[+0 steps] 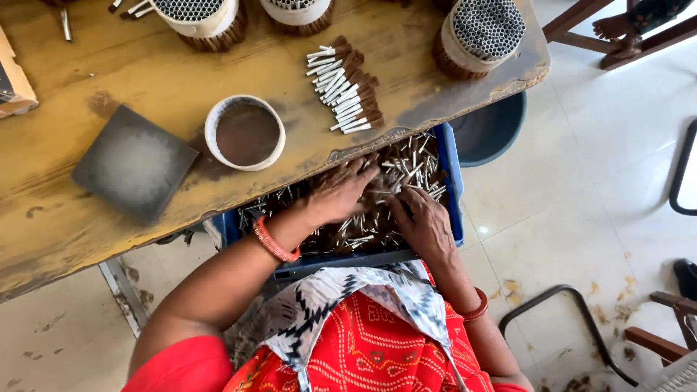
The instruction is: Inserting bristles into brush handles and sorting components in a manufacturing environment.
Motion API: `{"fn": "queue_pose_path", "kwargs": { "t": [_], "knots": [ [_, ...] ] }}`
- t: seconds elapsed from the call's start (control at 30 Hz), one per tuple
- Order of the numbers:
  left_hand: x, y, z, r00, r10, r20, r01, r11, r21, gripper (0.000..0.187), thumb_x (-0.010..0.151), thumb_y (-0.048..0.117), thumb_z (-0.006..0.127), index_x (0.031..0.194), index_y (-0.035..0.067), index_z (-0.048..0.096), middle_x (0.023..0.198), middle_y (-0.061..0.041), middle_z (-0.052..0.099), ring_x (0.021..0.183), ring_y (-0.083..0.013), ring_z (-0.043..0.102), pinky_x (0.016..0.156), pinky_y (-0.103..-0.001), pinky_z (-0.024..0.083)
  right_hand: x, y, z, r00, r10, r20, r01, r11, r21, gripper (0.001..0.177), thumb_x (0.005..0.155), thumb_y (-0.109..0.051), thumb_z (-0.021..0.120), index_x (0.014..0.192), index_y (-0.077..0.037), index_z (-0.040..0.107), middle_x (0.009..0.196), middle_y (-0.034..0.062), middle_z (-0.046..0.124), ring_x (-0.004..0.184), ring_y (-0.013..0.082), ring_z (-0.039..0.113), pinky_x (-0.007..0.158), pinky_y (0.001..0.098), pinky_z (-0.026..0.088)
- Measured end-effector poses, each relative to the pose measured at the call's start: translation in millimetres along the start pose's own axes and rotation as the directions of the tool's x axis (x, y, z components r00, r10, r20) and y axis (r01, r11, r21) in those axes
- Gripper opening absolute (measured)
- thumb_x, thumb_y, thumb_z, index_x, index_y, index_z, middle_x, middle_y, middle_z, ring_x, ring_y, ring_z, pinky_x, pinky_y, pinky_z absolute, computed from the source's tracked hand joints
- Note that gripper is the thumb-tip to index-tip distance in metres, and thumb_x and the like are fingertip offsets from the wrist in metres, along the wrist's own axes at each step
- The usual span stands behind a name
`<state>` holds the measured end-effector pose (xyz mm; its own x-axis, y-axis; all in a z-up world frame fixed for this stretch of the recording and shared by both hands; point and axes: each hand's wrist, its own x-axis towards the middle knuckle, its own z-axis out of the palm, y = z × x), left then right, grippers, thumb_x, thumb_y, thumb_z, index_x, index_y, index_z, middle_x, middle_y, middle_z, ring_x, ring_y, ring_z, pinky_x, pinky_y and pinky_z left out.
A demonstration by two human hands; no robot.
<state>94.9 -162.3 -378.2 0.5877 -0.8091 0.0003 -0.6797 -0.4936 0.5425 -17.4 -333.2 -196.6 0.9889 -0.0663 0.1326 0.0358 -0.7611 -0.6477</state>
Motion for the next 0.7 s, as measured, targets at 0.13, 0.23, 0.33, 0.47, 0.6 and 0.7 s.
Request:
{"fn": "queue_pose_path", "kwargs": {
  "t": [0.13,0.23,0.33,0.47,0.6,0.7],
  "knots": [
    [-39,73,-109,0.887,-0.174,0.427,0.192,0.981,0.0,0.127,0.069,0.053,0.09,0.159,0.005,0.014,0.16,-0.032,0.02,0.149,-0.0486,0.02,0.119,-0.067,0.013,1,-3,3,0.998,0.045,0.039,-0.044,0.999,-0.009,0.018,0.096,-0.02,0.07,0.095,-0.002,0.068,0.091,0.0154,0.068,0.083,0.0357,0.068,0.07,0.0433,0.053],
    [-37,94,-116,0.901,-0.257,0.351,0.226,0.966,0.129,0.141,0.059,0.046,0.096,0.159,0.002,0.007,0.162,-0.032,0.017,0.149,-0.0498,0.019,0.117,-0.07,0.012,7,-7,2,0.999,0.021,0.05,-0.02,0.999,-0.025,0.019,0.096,-0.02,0.07,0.094,-0.002,0.068,0.09,0.0159,0.067,0.083,0.0364,0.068,0.069,0.0443,0.053],
    [-23,97,-111,0.922,-0.321,0.215,0.263,0.929,0.261,0.145,0.054,0.039,0.097,0.158,-0.002,0.005,0.161,-0.031,0.021,0.146,-0.0486,0.025,0.116,-0.067,0.016,10,-6,1,0.998,0.013,0.067,-0.01,0.999,-0.037,0.019,0.095,-0.022,0.07,0.093,-0.003,0.069,0.088,0.0157,0.067,0.082,0.0363,0.068,0.068,0.0448,0.053],
    [-19,99,-94,0.911,-0.364,0.193,0.283,0.894,0.348,0.124,0.063,0.026,0.09,0.157,-0.004,0.016,0.144,-0.026,0.043,0.134,-0.0403,0.045,0.113,-0.063,0.03,3,-2,-4,0.998,-0.038,0.047,0.037,0.999,0.015,0.018,0.095,-0.021,0.067,0.096,-0.003,0.069,0.089,0.0144,0.067,0.081,0.0352,0.068,0.068,0.0439,0.054],
    [-44,80,-69,0.948,-0.279,0.154,0.213,0.913,0.347,0.088,0.076,0.017,0.082,0.148,0.0,0.035,0.13,-0.02,0.055,0.124,-0.0369,0.055,0.103,-0.062,0.041,-3,2,-6,0.997,0.075,0.032,-0.074,0.997,-0.01,0.02,0.094,-0.024,0.069,0.094,-0.004,0.07,0.088,0.0146,0.066,0.078,0.0343,0.069,0.065,0.044,0.053],
    [-50,69,-77,0.978,-0.187,0.089,0.154,0.946,0.286,0.056,0.084,0.013,0.078,0.132,0.007,0.049,0.116,-0.018,0.062,0.114,-0.0383,0.06,0.089,-0.06,0.047,0,-2,-14,0.996,0.084,0.018,-0.084,0.996,0.015,0.025,0.095,-0.028,0.071,0.093,-0.003,0.07,0.085,0.0137,0.066,0.077,0.0332,0.068,0.066,0.0441,0.052]
  ]
}}
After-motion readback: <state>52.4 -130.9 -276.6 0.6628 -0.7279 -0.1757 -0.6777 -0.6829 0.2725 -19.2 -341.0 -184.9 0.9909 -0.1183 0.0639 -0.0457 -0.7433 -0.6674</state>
